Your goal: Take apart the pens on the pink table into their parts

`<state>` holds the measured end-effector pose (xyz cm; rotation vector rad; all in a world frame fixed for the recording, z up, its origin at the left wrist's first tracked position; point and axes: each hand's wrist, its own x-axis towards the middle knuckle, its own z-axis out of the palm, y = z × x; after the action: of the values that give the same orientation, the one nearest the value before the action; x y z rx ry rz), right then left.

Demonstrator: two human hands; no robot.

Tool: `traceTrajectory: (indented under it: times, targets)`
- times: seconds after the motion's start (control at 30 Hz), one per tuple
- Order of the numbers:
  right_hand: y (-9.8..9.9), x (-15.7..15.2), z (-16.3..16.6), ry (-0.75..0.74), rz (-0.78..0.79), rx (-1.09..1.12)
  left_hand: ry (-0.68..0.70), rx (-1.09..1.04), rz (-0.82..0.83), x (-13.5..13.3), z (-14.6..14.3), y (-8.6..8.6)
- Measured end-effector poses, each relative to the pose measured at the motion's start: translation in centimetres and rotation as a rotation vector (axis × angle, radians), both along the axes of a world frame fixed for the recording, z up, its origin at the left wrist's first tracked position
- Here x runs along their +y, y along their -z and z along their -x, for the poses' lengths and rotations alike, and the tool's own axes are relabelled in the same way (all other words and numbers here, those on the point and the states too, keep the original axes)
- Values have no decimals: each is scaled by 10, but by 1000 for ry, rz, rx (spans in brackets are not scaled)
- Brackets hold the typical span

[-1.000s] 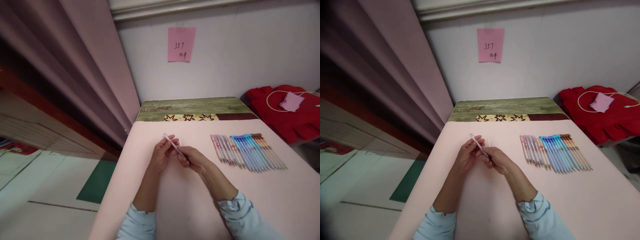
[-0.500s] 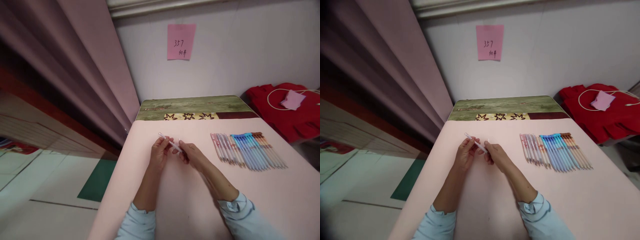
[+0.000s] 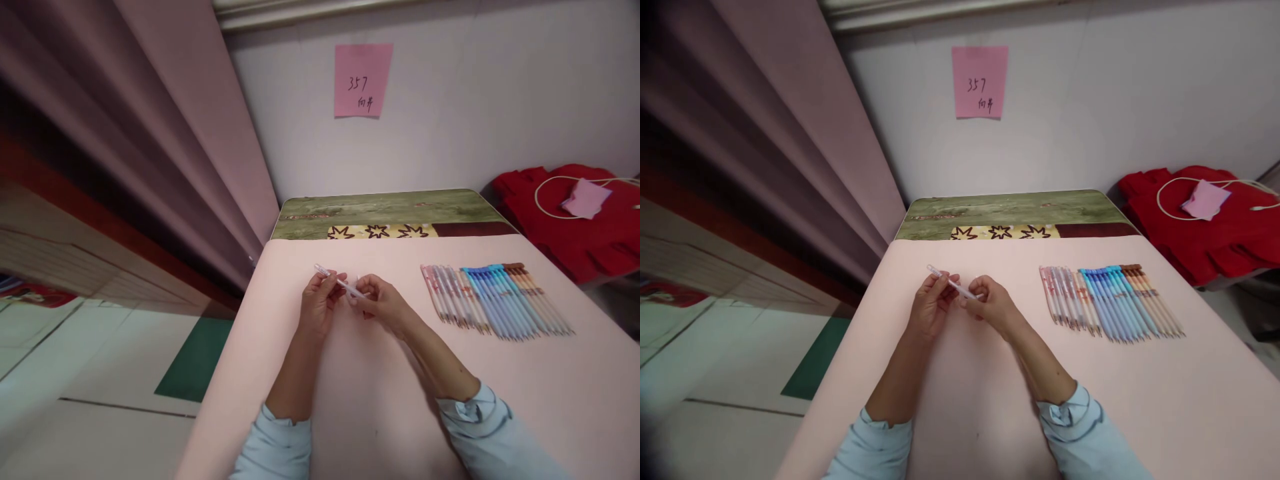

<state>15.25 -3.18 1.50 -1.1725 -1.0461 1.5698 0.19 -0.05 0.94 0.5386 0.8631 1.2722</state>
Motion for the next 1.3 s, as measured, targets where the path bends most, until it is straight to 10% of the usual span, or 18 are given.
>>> traceTrajectory:
  times: [1.3]
  targets:
    - [3, 4, -8, -105, 42, -88, -102, 61, -14, 4, 3, 2]
